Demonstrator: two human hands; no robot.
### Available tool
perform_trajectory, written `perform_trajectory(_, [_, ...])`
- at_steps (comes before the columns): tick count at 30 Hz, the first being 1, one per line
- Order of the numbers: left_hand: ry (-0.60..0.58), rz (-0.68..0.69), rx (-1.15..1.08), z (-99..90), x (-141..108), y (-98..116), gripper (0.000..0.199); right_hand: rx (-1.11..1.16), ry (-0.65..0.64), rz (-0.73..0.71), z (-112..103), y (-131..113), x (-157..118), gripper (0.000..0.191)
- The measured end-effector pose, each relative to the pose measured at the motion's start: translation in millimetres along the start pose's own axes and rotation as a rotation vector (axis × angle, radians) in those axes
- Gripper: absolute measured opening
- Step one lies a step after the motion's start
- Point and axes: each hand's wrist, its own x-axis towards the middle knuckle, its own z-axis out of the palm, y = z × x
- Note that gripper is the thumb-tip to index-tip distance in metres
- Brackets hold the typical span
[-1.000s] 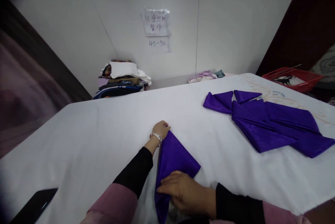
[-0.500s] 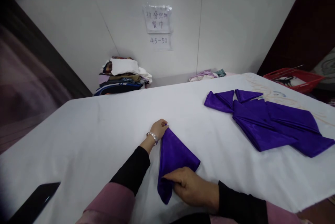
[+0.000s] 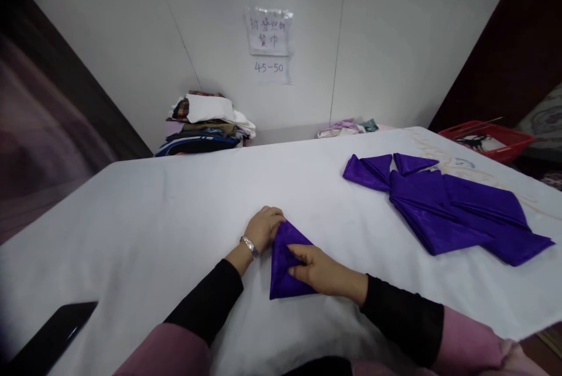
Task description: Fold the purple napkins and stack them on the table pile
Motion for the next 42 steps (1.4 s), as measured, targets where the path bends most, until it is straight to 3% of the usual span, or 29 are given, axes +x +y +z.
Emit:
perform_trajectory(6, [-0.072, 0.096, -0.082, -4.0, -31, 6, 0.025, -0.043, 0.019, -0.034, -13, -6, 16, 0.029])
perform_trajectory(16, [-0.086, 0.004, -0.256, -6.1, -53, 11, 0.036, -0.075, 0.13, 0.078, -37, 3, 58, 0.042])
perform_trajectory(20, [-0.108, -0.101, -0.447, -13.3, -60, 18, 0.041, -0.15, 0.169, 0.083, -42, 6, 66, 0.044])
perform_trajectory(24, [-0.122, -0.303, -0.566, -17.5, -62, 25, 0.034, -0.237, 0.153, 0.082, -44, 8, 73, 0.047])
perform_trajectory(28, [-0.08, -0.427, -0.604, -11.6, -59, 27, 0.049, -0.398, 0.194, -0.002, -44, 13, 84, 0.048])
perform_trajectory(31, [-0.024, -0.457, -0.576, -5.0, -57, 25, 0.058, -0.534, 0.221, -0.073, -43, 14, 91, 0.048])
perform_trajectory(35, [0.019, -0.465, -0.48, -0.2, -57, 25, 0.056, -0.638, 0.213, -0.125, -41, 12, 95, 0.048])
perform_trajectory(42, [0.018, -0.492, -0.268, 2.3, -55, 27, 0.056, -0.738, 0.197, -0.17, -39, 16, 100, 0.045])
